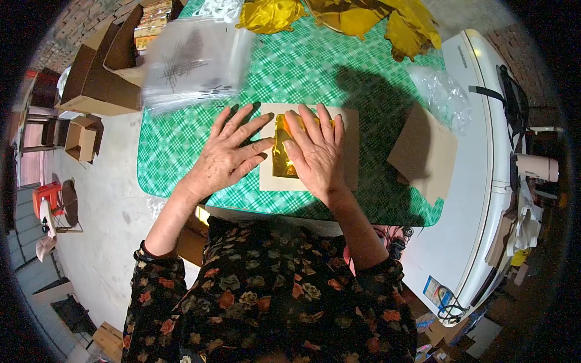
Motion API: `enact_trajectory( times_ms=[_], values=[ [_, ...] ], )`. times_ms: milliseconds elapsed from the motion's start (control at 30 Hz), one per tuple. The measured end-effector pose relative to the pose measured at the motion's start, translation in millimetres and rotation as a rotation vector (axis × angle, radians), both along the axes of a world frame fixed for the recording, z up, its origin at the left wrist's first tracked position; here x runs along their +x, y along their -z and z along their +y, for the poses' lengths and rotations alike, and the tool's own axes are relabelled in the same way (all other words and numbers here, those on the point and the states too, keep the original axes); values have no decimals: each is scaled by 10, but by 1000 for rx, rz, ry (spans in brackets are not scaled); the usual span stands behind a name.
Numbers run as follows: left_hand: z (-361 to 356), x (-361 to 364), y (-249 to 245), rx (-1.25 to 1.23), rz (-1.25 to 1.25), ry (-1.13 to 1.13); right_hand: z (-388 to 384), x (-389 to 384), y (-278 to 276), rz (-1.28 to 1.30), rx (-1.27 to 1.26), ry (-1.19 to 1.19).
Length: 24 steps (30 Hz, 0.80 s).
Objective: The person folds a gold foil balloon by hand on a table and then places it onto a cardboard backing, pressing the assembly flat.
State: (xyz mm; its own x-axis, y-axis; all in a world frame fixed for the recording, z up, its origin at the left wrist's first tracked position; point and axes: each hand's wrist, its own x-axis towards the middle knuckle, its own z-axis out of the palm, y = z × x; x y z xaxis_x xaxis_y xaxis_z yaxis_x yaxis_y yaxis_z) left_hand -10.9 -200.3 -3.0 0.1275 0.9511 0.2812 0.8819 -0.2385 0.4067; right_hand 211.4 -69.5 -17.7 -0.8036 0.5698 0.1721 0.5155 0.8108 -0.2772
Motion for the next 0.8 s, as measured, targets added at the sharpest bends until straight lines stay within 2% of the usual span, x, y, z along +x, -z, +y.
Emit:
enact_trajectory(
  times_ms=[567,667,800],
  values=[
    [54,60,10,-26,28,30,-9,-6,30,-10,69,-55],
    [40,44,24,-14,-17,26,-15,-9,26,-18,77,-56],
    [96,153,7,-8,-204,-95,-19,-14,29,-25,84,-54]
  ],
)
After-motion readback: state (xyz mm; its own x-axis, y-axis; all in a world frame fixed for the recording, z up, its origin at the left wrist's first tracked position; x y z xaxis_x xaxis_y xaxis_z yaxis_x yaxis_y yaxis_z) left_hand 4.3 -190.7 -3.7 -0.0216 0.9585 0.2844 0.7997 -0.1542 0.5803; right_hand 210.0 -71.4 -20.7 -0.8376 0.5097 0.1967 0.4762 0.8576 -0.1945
